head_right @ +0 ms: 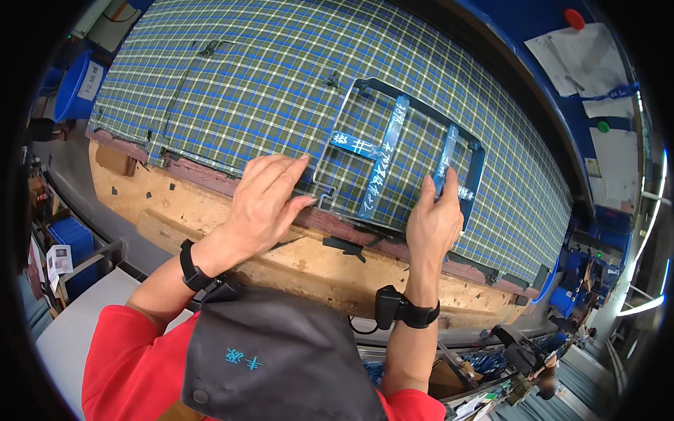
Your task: Positioning a metal template and using a heavy cutting tool to cut patterns from a roll of plaid fabric.
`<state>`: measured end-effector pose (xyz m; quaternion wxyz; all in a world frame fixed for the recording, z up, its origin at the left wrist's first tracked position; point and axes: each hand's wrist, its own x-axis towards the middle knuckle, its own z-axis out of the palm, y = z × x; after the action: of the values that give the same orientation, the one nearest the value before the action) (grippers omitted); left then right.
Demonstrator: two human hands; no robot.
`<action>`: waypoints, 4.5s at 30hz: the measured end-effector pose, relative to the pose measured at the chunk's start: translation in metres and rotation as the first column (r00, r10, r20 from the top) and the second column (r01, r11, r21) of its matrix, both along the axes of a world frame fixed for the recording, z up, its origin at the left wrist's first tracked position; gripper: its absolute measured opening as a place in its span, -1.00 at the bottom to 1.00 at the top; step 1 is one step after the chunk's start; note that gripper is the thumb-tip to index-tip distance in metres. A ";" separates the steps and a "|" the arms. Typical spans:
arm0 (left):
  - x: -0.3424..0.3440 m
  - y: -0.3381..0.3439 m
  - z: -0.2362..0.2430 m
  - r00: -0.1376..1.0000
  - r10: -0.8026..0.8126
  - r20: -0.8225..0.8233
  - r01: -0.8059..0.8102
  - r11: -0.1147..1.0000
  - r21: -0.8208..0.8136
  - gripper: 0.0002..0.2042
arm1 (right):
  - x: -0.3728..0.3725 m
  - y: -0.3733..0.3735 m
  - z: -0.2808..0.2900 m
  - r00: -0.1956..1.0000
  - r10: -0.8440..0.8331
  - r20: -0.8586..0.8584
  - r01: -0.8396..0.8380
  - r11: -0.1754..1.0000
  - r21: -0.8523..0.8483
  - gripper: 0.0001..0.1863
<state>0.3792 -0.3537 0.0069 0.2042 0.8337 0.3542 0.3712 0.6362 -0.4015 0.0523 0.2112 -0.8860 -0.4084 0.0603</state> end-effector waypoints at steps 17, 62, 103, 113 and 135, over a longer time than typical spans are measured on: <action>0.000 -0.007 0.006 0.995 -0.079 -0.059 0.076 0.996 -0.049 -0.28 | -0.003 -0.003 -0.011 0.999 0.016 0.047 -0.017 1.000 0.024 -0.48; 0.015 0.003 -0.008 0.982 0.036 -0.183 -0.028 0.999 0.044 -0.22 | 0.116 -0.028 -0.037 0.798 0.325 -0.508 -0.097 0.901 0.423 -0.39; -0.001 0.013 -0.002 0.929 0.137 -0.343 -0.110 0.989 0.095 -0.31 | 0.098 0.001 -0.016 0.796 0.498 -0.344 -0.238 0.780 0.579 -0.56; -0.010 0.006 0.024 0.945 0.012 -0.326 -0.029 0.999 -0.046 -0.24 | 0.108 -0.009 -0.035 0.864 0.385 -0.323 -0.203 0.856 0.476 -0.54; 0.007 0.009 0.011 0.955 -0.022 -0.295 -0.021 0.990 -0.142 -0.05 | 0.104 -0.025 -0.028 0.855 0.306 -0.419 -0.118 0.901 0.417 -0.51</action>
<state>0.3860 -0.3445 0.0176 0.2085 0.8631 0.4063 0.2156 0.7407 -0.4267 0.0245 0.4622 -0.7350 -0.4448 0.2196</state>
